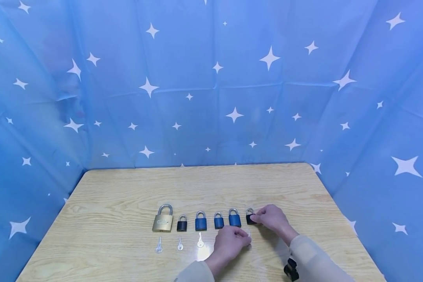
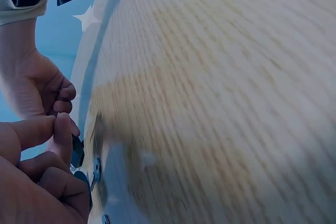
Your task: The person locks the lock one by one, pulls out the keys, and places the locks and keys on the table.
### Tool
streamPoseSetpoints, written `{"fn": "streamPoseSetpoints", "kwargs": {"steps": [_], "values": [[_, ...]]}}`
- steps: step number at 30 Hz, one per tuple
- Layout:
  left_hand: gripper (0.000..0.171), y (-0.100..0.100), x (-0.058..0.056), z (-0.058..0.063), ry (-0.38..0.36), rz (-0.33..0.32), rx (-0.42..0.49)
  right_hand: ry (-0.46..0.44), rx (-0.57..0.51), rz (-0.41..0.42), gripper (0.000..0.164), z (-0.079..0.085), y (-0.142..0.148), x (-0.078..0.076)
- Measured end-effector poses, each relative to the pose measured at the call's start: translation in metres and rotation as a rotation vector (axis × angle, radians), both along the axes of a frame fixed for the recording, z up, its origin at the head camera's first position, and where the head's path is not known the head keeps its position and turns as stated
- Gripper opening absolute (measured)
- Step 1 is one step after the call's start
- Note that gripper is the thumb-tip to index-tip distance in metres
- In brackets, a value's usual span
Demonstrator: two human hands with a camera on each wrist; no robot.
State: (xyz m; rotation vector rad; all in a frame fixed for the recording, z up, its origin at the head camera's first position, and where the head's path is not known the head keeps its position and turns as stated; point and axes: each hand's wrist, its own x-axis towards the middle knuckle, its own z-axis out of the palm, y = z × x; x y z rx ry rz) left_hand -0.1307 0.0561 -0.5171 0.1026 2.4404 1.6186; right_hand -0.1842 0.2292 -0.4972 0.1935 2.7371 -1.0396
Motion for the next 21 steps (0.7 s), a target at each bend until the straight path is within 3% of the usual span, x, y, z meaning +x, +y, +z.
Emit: {"fn": "streamPoseSetpoints", "kwargs": {"steps": [7,21], "values": [[0.011,0.013,-0.001,0.0,-0.003,0.063,-0.095,-0.001,0.037,-0.024,0.033,0.0,0.004,0.001],[0.011,0.03,-0.006,0.0,0.019,0.11,-0.198,-0.001,0.029,-0.031,0.034,0.001,0.021,0.0]]}}
